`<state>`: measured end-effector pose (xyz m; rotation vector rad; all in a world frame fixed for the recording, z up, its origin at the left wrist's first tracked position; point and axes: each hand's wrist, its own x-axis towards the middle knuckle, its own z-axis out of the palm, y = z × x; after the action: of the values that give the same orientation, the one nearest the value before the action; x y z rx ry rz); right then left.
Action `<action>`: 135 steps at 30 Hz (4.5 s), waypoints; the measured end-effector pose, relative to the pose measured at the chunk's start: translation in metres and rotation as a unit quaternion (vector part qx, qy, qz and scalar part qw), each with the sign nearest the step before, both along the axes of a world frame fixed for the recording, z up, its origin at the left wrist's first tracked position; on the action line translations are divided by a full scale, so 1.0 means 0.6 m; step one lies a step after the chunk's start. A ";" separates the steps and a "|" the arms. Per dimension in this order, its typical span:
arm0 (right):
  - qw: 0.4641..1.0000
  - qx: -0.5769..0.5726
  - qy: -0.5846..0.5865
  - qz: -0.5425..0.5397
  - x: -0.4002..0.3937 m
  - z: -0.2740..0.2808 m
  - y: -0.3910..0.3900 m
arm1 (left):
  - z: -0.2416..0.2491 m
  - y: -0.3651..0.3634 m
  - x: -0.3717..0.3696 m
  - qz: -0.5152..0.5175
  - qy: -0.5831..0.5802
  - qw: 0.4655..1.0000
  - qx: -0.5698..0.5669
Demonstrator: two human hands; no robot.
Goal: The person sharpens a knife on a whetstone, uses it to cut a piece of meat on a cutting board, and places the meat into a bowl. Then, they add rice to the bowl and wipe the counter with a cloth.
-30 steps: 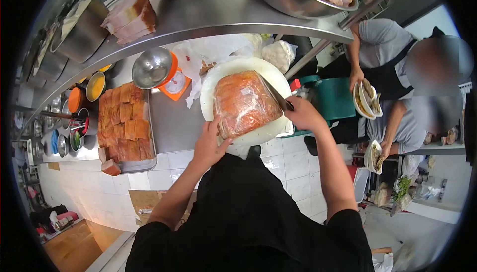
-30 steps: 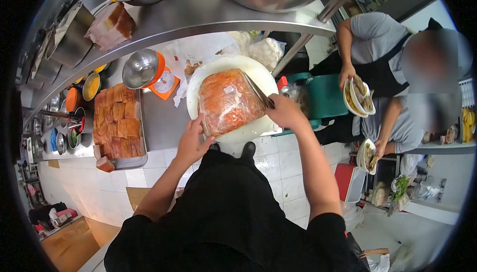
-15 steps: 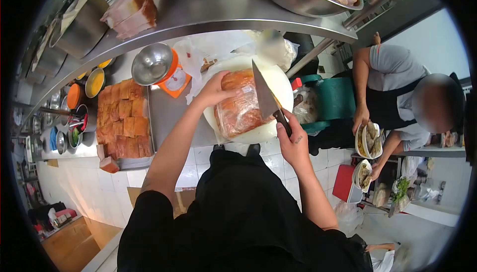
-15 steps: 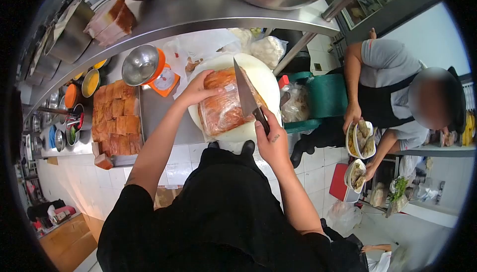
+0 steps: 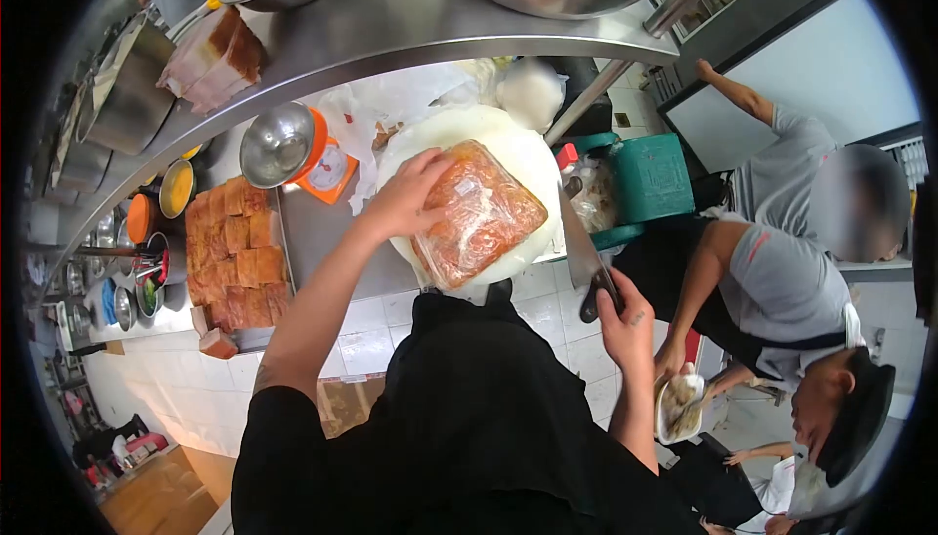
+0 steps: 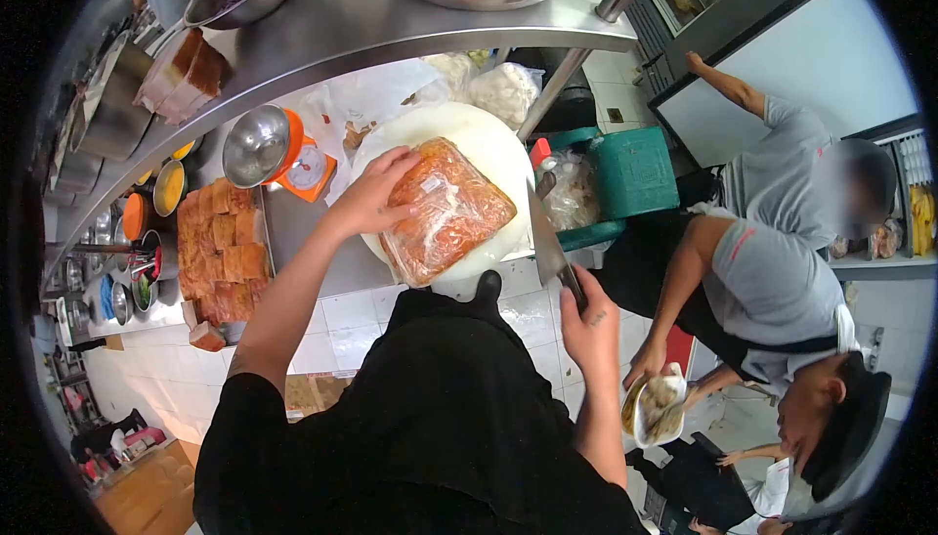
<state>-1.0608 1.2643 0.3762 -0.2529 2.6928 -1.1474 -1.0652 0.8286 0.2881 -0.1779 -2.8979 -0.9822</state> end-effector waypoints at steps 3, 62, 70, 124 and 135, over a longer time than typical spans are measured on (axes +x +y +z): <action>0.993 0.087 -0.067 0.028 0.024 0.096 0.018 | -0.022 -0.040 -0.023 0.023 -0.098 0.991 0.093; 0.907 0.014 0.117 0.405 -0.201 0.043 -0.177 | -0.072 0.117 0.113 0.332 0.006 0.907 0.261; 0.892 0.098 0.114 0.425 -0.187 0.054 -0.197 | -0.074 0.106 0.114 0.324 -0.005 0.888 0.327; 0.793 0.365 0.013 0.488 -0.258 0.074 -0.368 | -0.086 0.159 0.037 0.289 0.199 0.935 -0.042; 0.837 0.305 0.032 0.453 -0.250 -0.011 -0.356 | -0.101 0.153 0.046 0.205 0.226 0.949 -0.080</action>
<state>-1.2105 1.0505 0.3697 -1.2653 2.2939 0.0044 -1.0377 0.9207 0.2277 0.1657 -2.4431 -0.5487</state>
